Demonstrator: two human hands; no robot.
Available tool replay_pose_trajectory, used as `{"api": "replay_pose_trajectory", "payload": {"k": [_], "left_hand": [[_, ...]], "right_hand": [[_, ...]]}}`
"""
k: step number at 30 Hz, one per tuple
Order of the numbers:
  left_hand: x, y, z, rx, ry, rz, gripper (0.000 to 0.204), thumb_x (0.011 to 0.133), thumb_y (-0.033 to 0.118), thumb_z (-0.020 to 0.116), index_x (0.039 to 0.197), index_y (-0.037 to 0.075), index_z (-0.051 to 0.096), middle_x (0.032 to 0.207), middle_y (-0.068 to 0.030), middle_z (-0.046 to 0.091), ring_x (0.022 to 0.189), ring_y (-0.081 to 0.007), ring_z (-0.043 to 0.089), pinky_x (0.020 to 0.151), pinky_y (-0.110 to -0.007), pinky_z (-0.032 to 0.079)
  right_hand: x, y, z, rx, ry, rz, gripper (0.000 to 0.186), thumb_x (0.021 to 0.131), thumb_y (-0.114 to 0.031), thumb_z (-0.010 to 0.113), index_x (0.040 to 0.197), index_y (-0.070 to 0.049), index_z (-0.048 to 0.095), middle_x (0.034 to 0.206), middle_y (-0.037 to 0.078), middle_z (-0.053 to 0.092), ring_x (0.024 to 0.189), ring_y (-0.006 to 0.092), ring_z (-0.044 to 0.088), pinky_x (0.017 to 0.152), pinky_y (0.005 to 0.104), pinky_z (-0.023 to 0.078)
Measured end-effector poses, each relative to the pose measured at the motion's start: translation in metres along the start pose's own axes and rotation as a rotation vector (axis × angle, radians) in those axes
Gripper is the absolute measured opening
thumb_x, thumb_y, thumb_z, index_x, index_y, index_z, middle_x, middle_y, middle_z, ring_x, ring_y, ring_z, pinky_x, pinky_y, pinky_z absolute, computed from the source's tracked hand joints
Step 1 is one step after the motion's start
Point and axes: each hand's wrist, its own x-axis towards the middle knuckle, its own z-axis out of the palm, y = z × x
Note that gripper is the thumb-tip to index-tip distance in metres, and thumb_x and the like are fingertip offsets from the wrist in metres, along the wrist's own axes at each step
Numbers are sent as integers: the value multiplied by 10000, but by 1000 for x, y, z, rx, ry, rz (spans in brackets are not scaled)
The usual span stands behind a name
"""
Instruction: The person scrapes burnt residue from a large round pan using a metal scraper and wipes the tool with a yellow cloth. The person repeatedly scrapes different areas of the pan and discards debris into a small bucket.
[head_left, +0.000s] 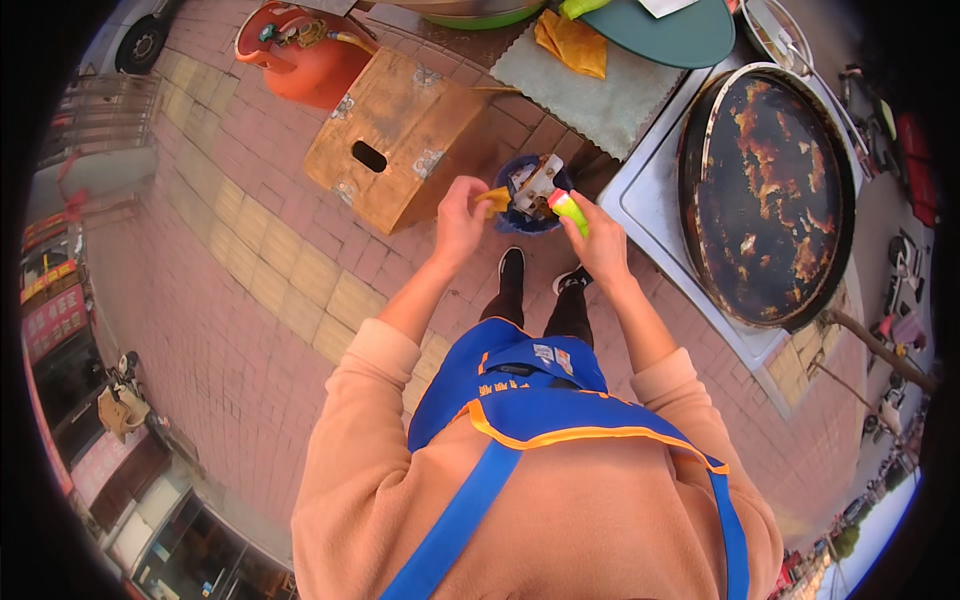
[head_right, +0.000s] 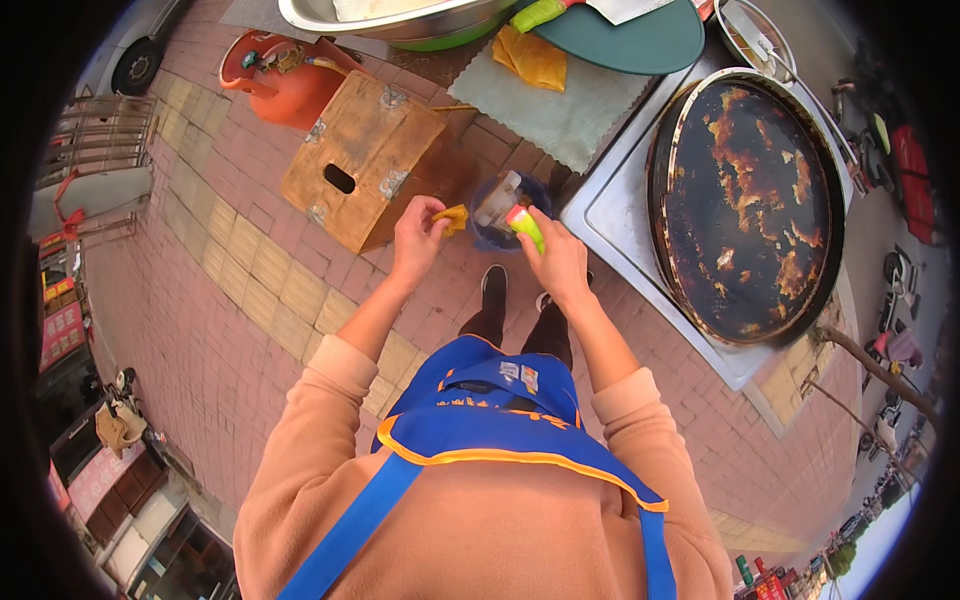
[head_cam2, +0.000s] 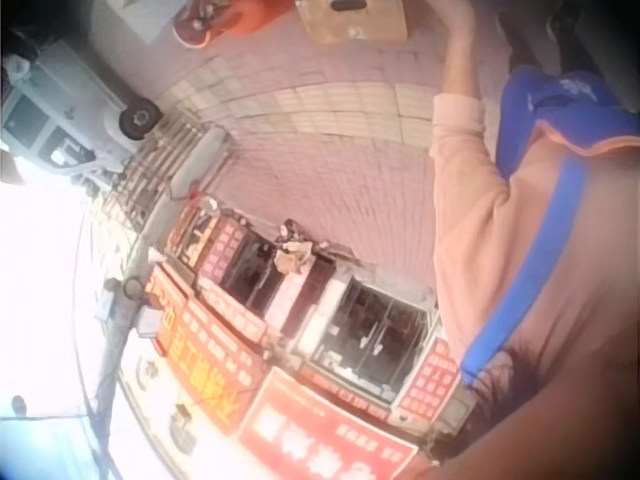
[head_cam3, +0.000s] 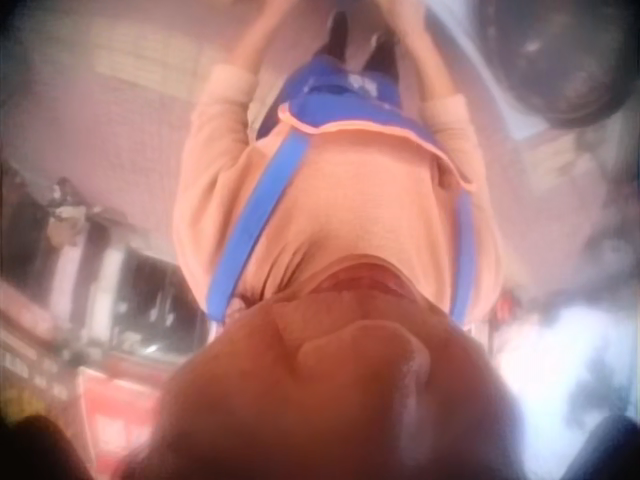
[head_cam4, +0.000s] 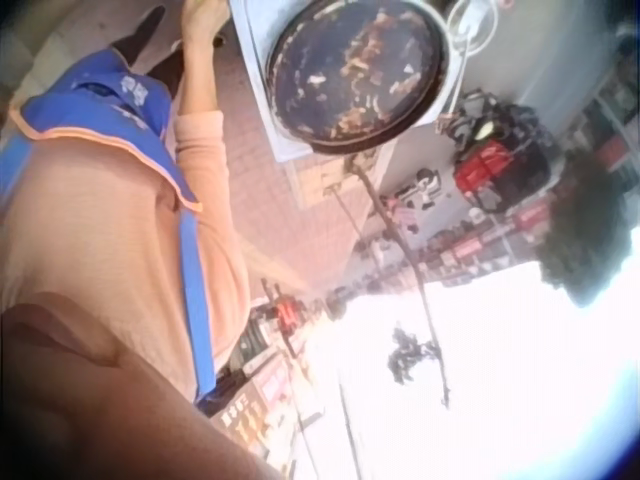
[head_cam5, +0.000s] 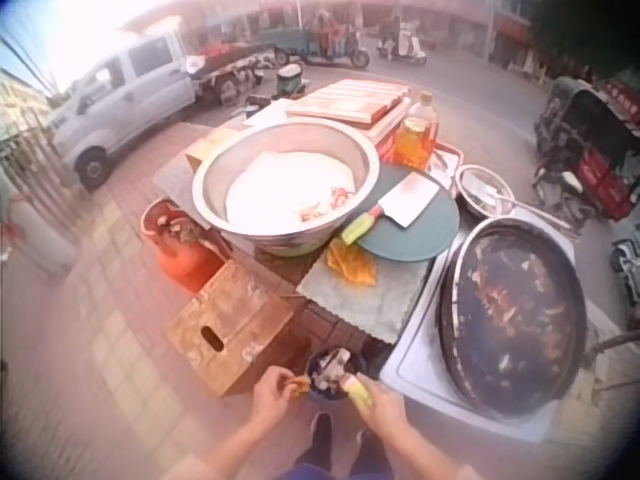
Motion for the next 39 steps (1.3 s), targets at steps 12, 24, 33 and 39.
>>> {"api": "replay_pose_trajectory", "payload": {"k": [12,24,33,39], "left_hand": [[27,-23,5,61,-203,112,243,748,-180,681,913,-4,659,951,-64,578,836,-166,617,682,-271,514],[35,-51,23,41,-279,99,177,719,-187,698,805,-52,621,887,-76,607,774,-162,646,665,-270,529],[32,-52,29,22,-296,97,172,726,-196,682,796,-56,611,883,-81,606,779,-167,648,668,-269,530],[34,-57,33,51,-340,133,174,732,-193,676,797,-54,593,872,-86,594,766,-172,638,667,-271,520]], "right_hand": [[9,13,15,86,-84,42,439,880,-219,737,1281,-75,633,1168,187,690,1048,372,668,879,403,537],[1,34,19,125,-89,3,432,882,-228,734,1287,-115,634,989,181,697,898,389,664,775,428,529],[-6,33,14,166,-129,42,413,886,-236,726,1269,-100,650,1064,191,705,964,384,672,830,417,538],[-6,36,9,150,-202,9,423,892,-255,718,1280,-103,644,1087,206,699,979,395,665,856,429,532]]}}
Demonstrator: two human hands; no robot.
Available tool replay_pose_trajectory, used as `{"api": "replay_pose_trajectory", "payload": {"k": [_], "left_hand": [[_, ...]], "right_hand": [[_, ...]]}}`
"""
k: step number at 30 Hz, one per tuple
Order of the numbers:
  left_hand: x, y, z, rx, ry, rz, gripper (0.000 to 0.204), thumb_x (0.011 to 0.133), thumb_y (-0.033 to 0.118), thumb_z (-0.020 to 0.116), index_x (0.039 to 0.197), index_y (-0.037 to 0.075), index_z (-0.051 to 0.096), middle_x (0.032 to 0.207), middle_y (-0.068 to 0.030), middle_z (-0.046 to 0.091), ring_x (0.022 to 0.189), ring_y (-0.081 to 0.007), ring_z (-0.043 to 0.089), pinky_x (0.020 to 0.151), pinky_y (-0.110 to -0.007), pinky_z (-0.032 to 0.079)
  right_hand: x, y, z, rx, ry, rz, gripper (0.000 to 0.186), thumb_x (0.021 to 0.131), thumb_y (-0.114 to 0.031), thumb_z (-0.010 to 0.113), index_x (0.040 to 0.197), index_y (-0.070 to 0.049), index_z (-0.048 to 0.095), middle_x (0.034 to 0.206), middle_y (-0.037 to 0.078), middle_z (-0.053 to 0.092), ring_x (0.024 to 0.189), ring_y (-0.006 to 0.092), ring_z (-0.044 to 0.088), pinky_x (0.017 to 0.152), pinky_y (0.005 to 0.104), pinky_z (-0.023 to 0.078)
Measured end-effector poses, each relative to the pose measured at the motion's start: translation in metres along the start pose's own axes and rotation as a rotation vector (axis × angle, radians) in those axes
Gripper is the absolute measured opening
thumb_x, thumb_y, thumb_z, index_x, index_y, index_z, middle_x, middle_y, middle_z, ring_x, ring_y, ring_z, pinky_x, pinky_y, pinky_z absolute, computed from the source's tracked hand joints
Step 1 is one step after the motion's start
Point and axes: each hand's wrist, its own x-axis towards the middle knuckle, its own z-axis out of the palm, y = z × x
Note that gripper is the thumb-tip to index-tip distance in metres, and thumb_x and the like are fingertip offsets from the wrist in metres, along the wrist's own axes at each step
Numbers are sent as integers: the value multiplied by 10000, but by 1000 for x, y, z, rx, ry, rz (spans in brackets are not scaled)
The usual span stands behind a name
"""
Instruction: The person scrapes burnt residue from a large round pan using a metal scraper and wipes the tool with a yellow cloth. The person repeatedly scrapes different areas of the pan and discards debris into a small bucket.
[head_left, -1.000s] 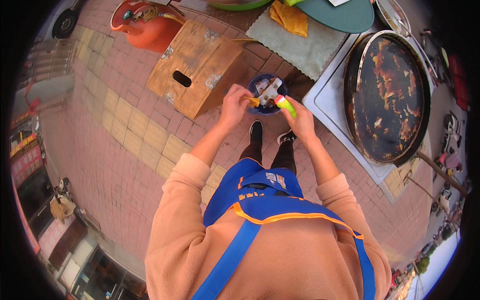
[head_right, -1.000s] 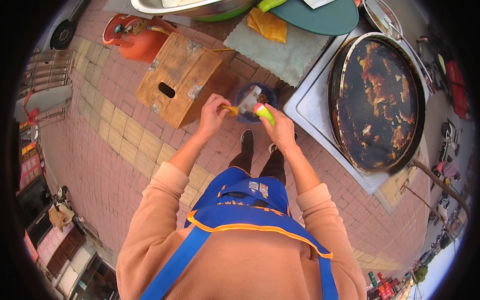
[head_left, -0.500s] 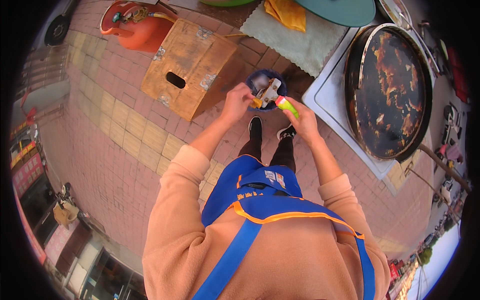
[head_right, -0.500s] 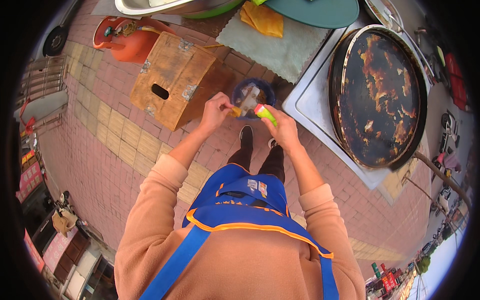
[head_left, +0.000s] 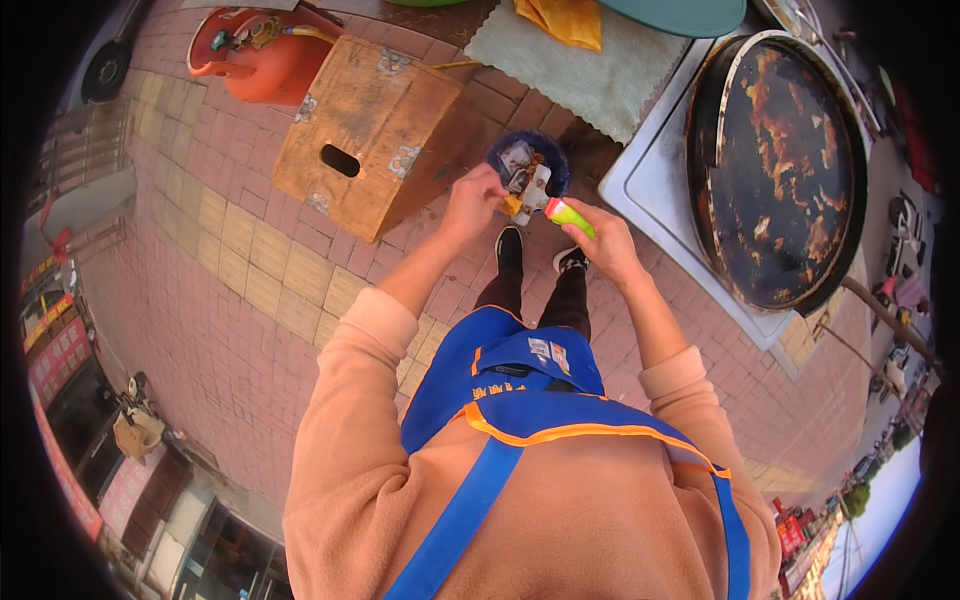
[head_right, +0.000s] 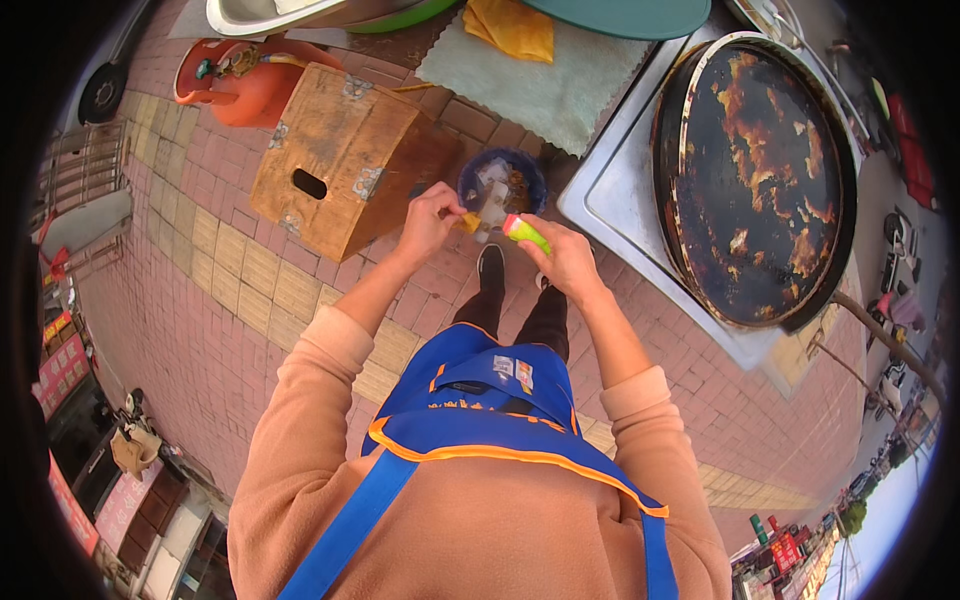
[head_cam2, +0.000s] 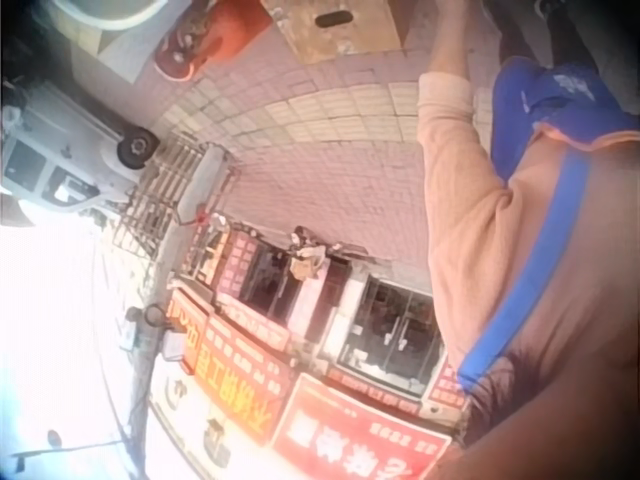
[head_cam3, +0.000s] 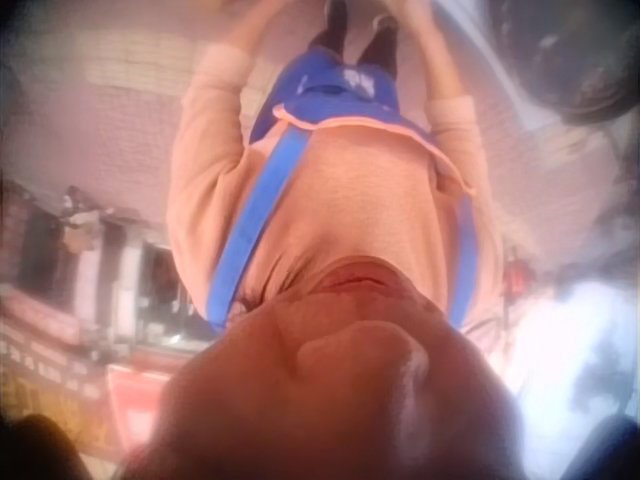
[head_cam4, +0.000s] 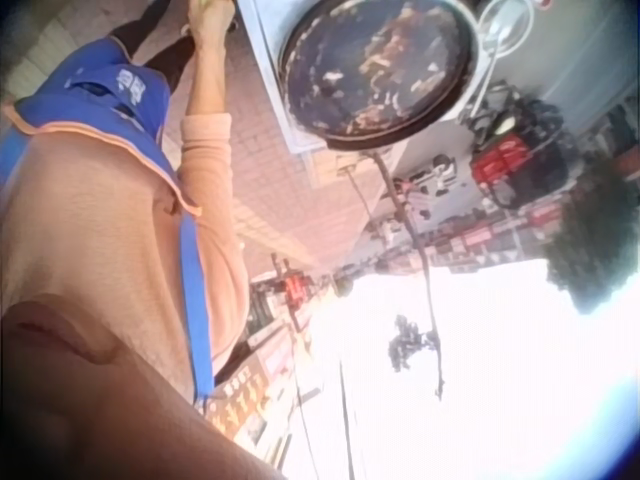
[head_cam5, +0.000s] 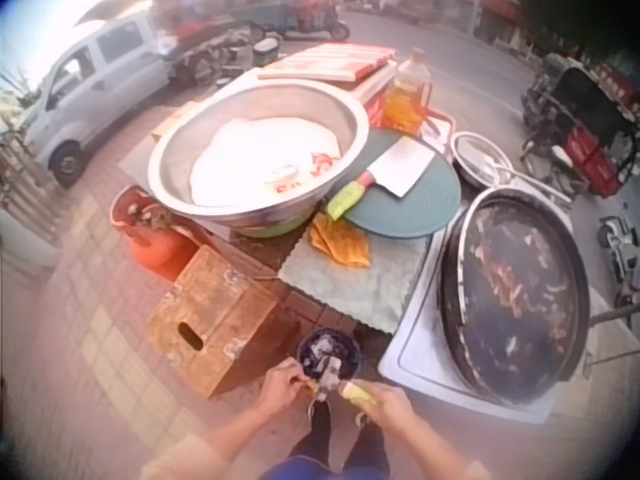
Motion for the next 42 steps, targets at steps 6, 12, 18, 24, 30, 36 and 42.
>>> {"api": "replay_pose_trajectory", "payload": {"k": [6,12,18,24,30,36,42], "left_hand": [[1,-5,6,32,11,26,168,740,-182,677,802,-55,587,862,-93,586,758,-185,638,667,-281,518],[1,-8,13,8,55,22,148,754,-165,684,802,-58,594,851,-95,583,743,-184,639,657,-287,519],[4,-12,23,28,116,21,135,757,-136,708,797,-51,612,837,-95,579,719,-191,634,643,-284,517],[8,-13,29,40,155,11,135,754,-126,715,787,-36,618,826,-91,576,697,-185,621,624,-280,502],[8,-13,35,45,209,-19,149,740,-124,721,777,-26,615,828,-90,577,680,-179,610,614,-277,492],[10,-11,40,19,257,-41,162,729,-123,724,767,-25,602,817,-88,565,668,-179,600,612,-278,487],[14,-13,49,4,281,-57,172,726,-119,726,764,-21,591,813,-102,560,685,-217,600,624,-299,488]], "right_hand": [[-1,0,1,2,5,38,422,892,-261,714,1281,-113,644,1088,203,699,974,394,666,853,432,534],[3,3,-1,-81,-13,-38,416,889,-273,715,1276,-138,645,989,170,703,875,387,670,773,450,540],[4,7,-1,-106,-8,-54,405,886,-271,716,1261,-136,648,967,159,700,843,387,668,742,448,542],[5,9,-1,-103,-14,-73,407,881,-267,720,1258,-133,648,942,160,694,817,387,667,724,449,542],[6,8,0,-122,-83,-2,414,875,-222,737,1259,-95,648,967,177,697,859,380,661,757,420,533],[5,9,3,-145,-70,-48,413,894,-294,698,1268,-131,637,903,160,678,792,385,664,706,455,539],[1,15,6,-161,-65,-57,408,897,-298,692,1267,-134,636,894,158,670,760,385,658,690,461,537]]}}
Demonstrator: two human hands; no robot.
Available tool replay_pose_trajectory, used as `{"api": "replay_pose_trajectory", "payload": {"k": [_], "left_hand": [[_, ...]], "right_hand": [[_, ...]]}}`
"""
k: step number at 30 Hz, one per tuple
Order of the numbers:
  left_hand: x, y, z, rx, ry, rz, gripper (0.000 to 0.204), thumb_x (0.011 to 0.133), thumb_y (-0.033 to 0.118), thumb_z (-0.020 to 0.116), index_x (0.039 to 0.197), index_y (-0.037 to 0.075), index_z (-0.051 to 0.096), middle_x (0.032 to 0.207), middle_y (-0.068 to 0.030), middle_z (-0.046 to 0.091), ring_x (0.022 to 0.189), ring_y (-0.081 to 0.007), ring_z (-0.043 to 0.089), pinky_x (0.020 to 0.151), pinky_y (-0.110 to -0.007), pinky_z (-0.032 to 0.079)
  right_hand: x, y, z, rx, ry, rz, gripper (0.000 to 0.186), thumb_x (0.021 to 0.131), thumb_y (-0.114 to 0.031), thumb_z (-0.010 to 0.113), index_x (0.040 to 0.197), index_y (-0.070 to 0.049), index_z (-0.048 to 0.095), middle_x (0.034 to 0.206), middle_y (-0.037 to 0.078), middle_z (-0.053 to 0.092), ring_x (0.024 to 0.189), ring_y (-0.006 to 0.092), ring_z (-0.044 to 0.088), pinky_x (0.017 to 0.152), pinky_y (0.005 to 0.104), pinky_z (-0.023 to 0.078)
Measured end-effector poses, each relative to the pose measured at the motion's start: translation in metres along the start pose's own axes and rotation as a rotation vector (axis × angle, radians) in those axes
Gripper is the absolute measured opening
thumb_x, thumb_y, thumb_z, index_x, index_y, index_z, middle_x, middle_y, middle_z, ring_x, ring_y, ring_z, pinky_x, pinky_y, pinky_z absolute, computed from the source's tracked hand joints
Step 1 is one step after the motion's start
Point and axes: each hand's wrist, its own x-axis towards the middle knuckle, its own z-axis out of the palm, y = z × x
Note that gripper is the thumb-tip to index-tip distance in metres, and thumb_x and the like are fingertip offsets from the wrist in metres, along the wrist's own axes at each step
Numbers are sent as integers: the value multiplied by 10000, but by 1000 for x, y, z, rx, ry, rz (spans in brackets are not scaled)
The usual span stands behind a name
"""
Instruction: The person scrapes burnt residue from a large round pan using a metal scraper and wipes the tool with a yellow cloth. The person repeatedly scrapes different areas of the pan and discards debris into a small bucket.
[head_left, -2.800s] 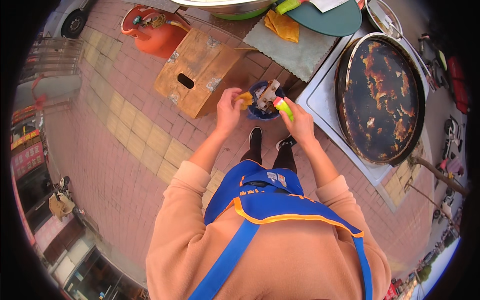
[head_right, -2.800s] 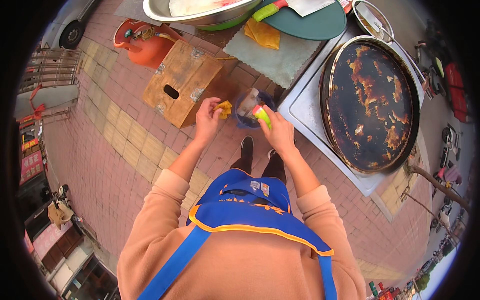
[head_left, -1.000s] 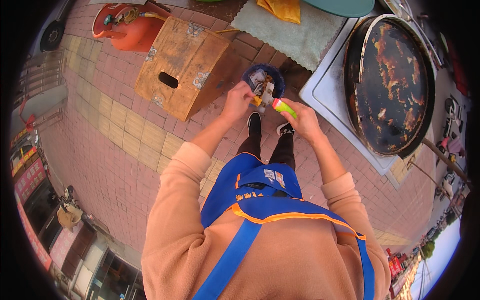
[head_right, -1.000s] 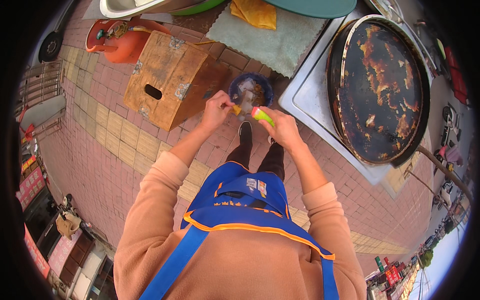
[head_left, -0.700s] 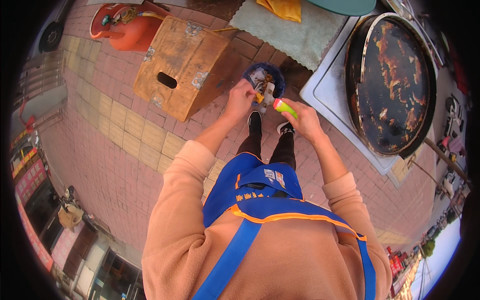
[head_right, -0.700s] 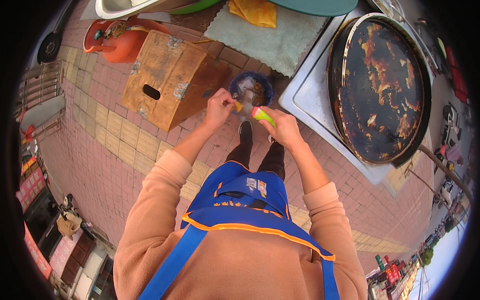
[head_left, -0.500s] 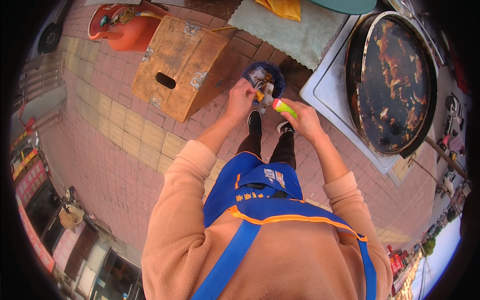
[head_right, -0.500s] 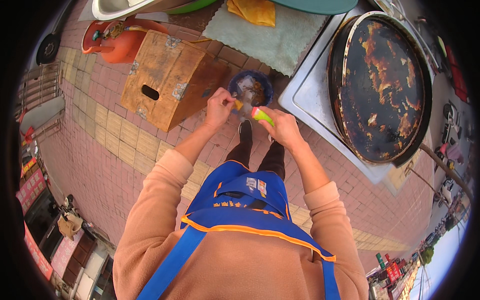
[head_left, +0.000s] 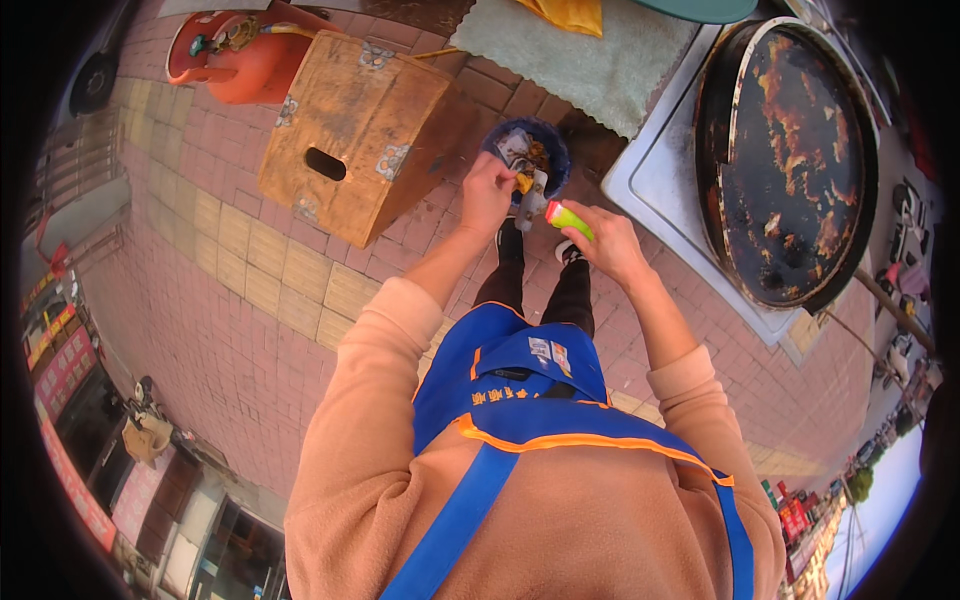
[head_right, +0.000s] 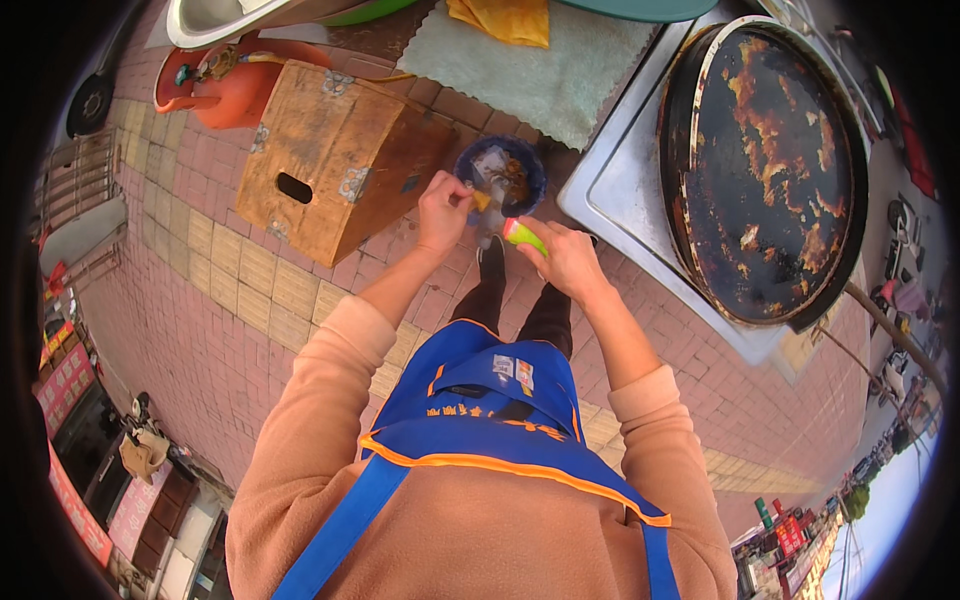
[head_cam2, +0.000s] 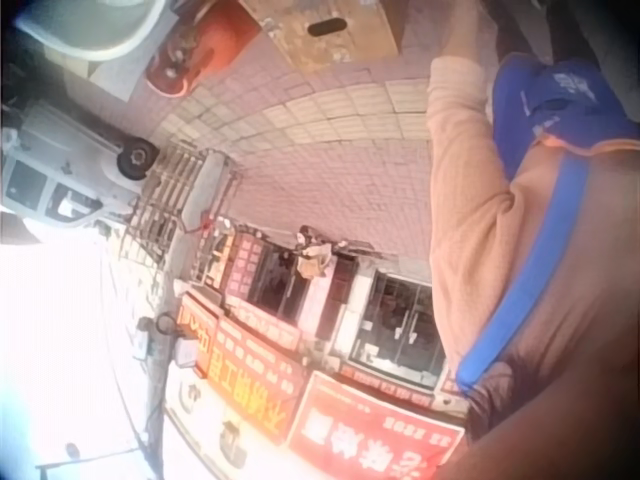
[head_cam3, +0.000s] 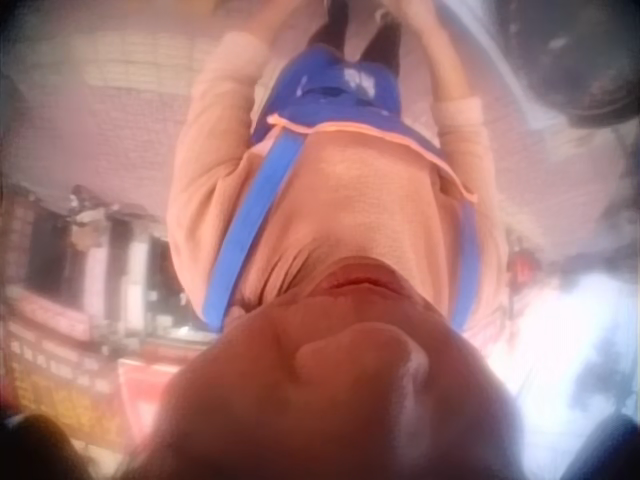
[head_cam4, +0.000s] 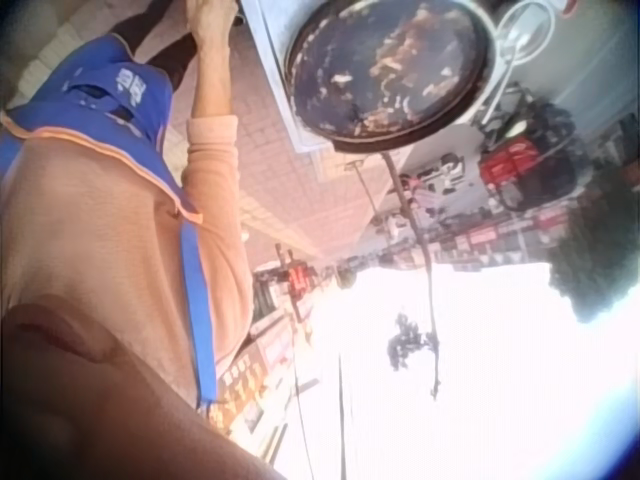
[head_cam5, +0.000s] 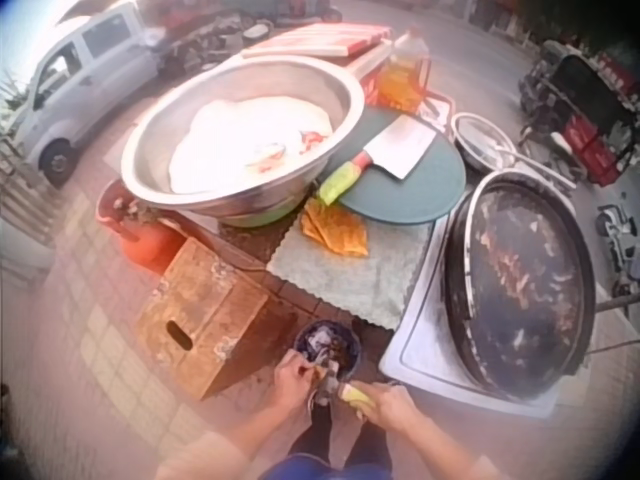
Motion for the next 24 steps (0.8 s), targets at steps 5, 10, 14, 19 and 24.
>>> {"api": "replay_pose_trajectory", "payload": {"k": [5,10,14,19,24], "left_hand": [[3,-6,9,0,9,-21,175,723,-118,740,758,-23,597,815,-91,565,676,-192,599,621,-282,487],[7,-27,29,-11,32,0,180,724,-132,736,770,-25,599,818,-97,570,704,-206,611,634,-282,494],[11,-59,45,-47,-21,-87,182,743,-160,712,798,-24,604,881,-83,582,780,-176,619,662,-269,509],[11,-68,56,-268,12,-198,196,748,-188,689,827,-22,620,924,-69,583,846,-168,632,751,-269,541],[0,-122,77,-366,-3,-132,215,747,-203,690,834,-20,620,965,-51,586,876,-156,623,775,-275,550]], "right_hand": [[-5,1,6,-55,-31,39,413,880,-274,720,1257,-123,648,882,156,669,762,379,654,675,452,534],[-13,8,12,-109,-33,97,410,879,-279,720,1253,-124,651,876,154,665,748,380,654,655,453,533],[-27,21,23,-54,-3,101,403,885,-285,707,1251,-127,647,845,152,653,709,389,651,628,466,531],[-59,42,33,27,-31,185,421,889,-281,709,1275,-132,632,901,164,658,767,394,659,668,462,548],[-94,83,54,-32,-126,201,460,897,-308,699,1327,-171,605,853,104,643,716,320,656,612,416,534]]}}
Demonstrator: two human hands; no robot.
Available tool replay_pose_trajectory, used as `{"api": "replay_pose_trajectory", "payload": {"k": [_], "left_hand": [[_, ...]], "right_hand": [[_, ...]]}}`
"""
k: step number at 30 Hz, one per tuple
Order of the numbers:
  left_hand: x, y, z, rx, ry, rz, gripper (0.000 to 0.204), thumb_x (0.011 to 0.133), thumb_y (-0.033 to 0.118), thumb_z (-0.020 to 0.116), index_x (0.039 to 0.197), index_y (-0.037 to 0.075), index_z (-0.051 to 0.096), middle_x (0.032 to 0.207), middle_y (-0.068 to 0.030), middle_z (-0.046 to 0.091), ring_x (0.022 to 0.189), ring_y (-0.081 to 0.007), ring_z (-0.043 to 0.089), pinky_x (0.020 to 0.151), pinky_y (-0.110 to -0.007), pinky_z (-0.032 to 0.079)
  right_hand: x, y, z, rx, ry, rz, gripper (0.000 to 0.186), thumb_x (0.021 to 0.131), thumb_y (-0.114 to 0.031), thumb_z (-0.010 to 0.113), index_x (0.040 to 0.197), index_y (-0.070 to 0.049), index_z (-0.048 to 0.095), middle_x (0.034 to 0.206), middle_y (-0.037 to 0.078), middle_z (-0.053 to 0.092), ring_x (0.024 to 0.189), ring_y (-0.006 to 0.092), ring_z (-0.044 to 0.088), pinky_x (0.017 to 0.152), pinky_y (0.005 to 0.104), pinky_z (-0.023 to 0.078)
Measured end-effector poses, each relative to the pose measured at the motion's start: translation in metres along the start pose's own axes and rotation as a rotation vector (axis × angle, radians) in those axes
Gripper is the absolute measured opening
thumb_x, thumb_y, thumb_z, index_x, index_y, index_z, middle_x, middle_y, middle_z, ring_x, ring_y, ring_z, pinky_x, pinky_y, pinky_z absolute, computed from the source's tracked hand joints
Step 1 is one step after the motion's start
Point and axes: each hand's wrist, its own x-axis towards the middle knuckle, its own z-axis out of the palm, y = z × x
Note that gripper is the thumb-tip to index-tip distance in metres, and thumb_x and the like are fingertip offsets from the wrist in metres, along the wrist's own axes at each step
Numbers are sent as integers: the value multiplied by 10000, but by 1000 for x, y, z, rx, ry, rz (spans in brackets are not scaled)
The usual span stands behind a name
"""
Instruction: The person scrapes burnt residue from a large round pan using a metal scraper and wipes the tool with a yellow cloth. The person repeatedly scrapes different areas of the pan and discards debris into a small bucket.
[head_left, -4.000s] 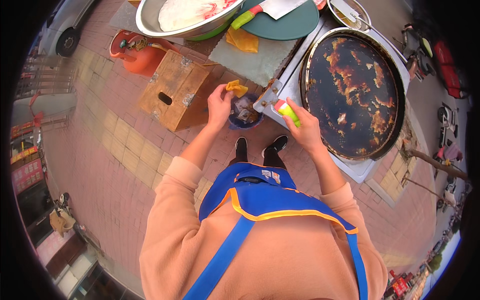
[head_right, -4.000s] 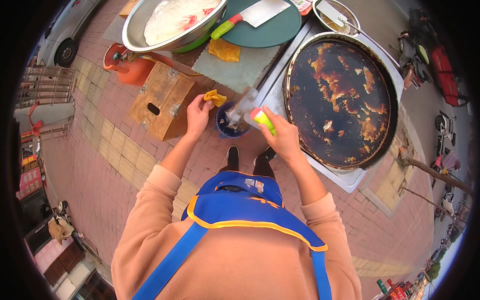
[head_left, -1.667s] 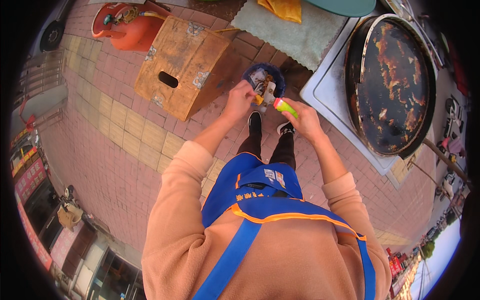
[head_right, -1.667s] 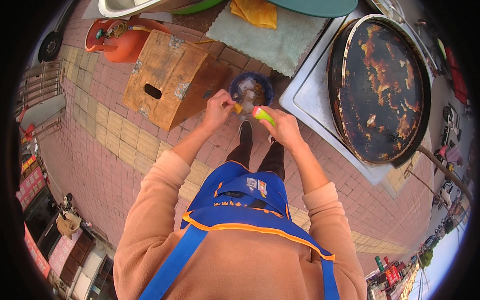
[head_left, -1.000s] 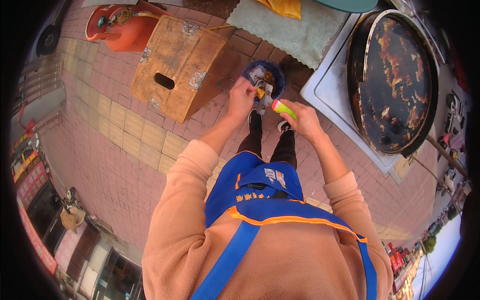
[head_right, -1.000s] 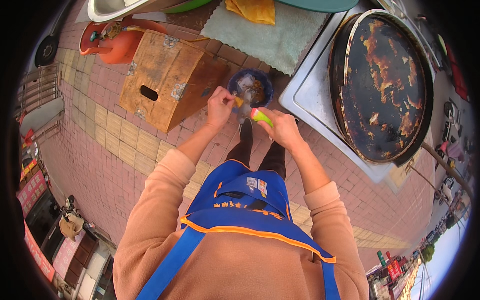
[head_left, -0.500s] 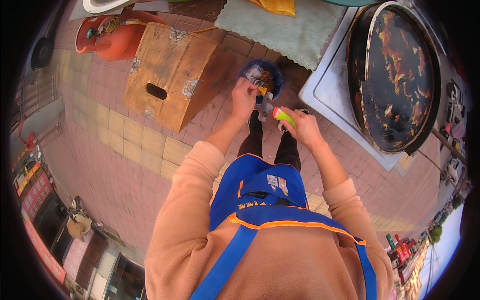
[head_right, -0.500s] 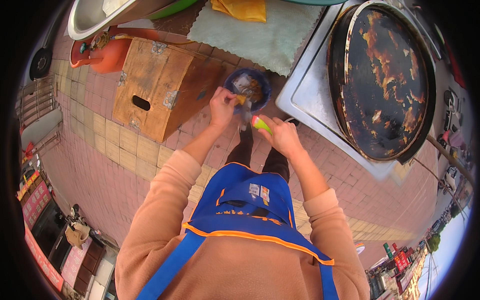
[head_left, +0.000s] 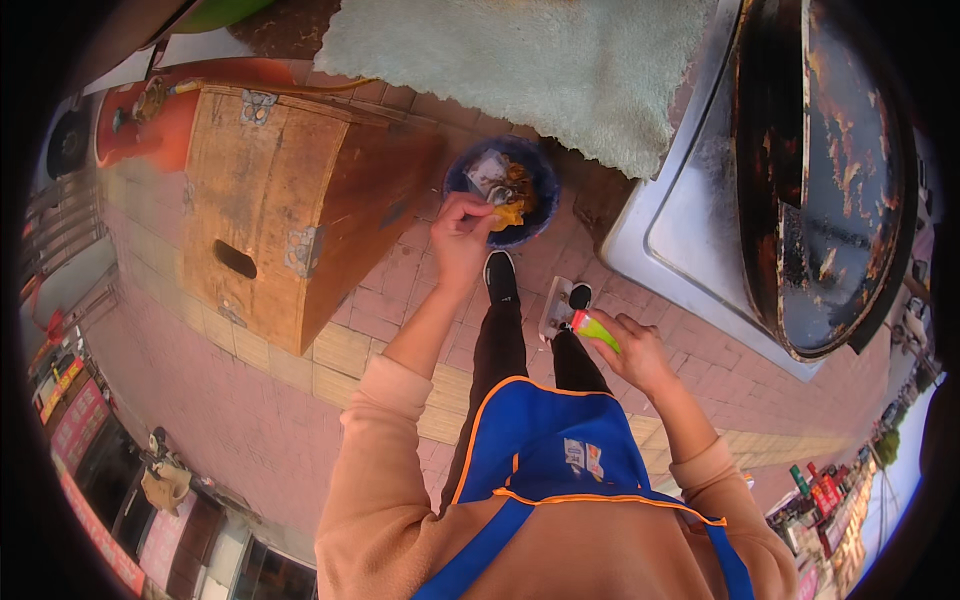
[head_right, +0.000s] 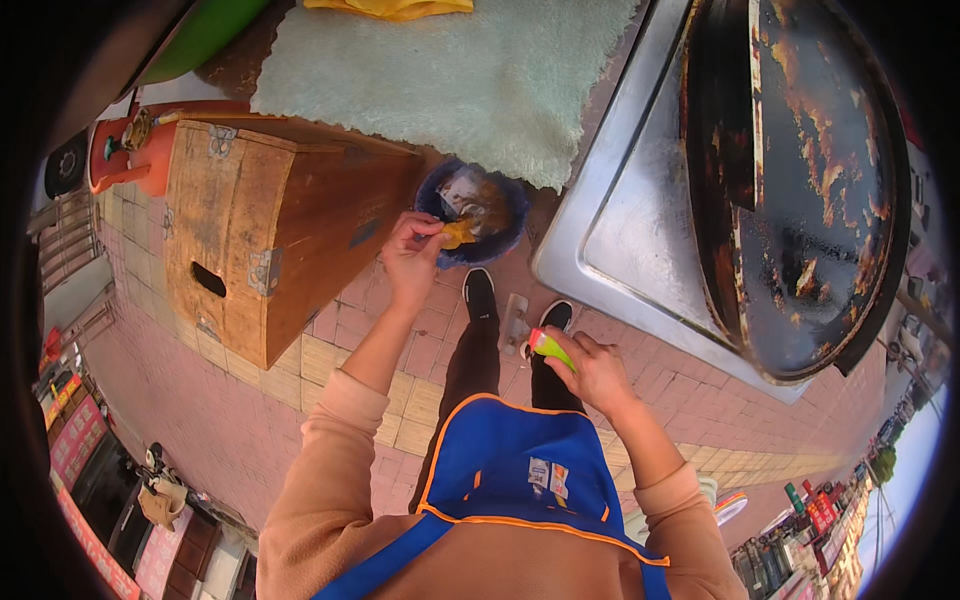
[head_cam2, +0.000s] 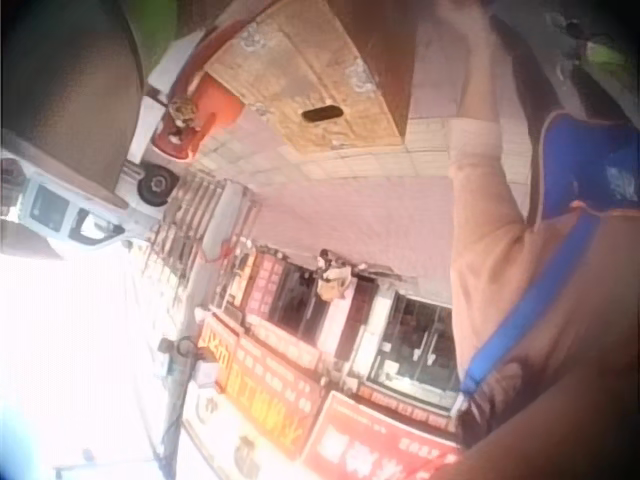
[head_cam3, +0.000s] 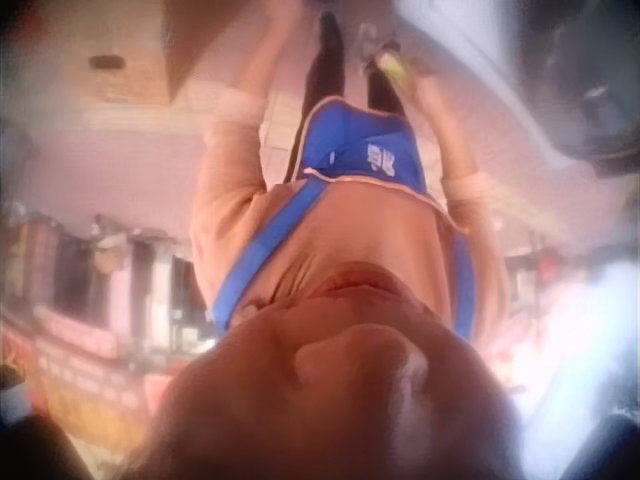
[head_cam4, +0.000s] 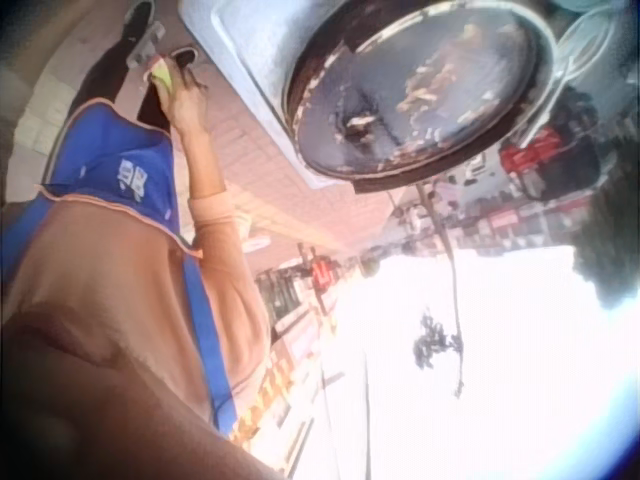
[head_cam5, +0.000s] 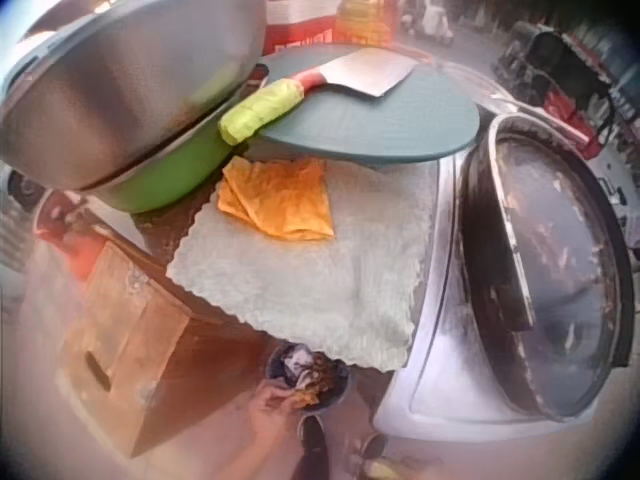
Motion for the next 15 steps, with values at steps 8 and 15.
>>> {"api": "replay_pose_trajectory", "payload": {"k": [8,15], "left_hand": [[3,-211,14,583,26,-86,126,784,-65,693,808,28,611,956,-179,614,870,-392,627,757,-435,521],[-26,-118,8,532,107,224,166,793,-84,660,834,50,572,922,-156,579,829,-408,609,708,-452,510]], "right_hand": [[-37,60,38,-171,-82,53,518,883,-321,710,1363,-175,582,785,51,610,654,252,635,560,371,489],[-51,38,20,-63,-12,68,498,855,-239,747,1322,-128,612,847,116,651,721,307,657,625,391,534]]}}
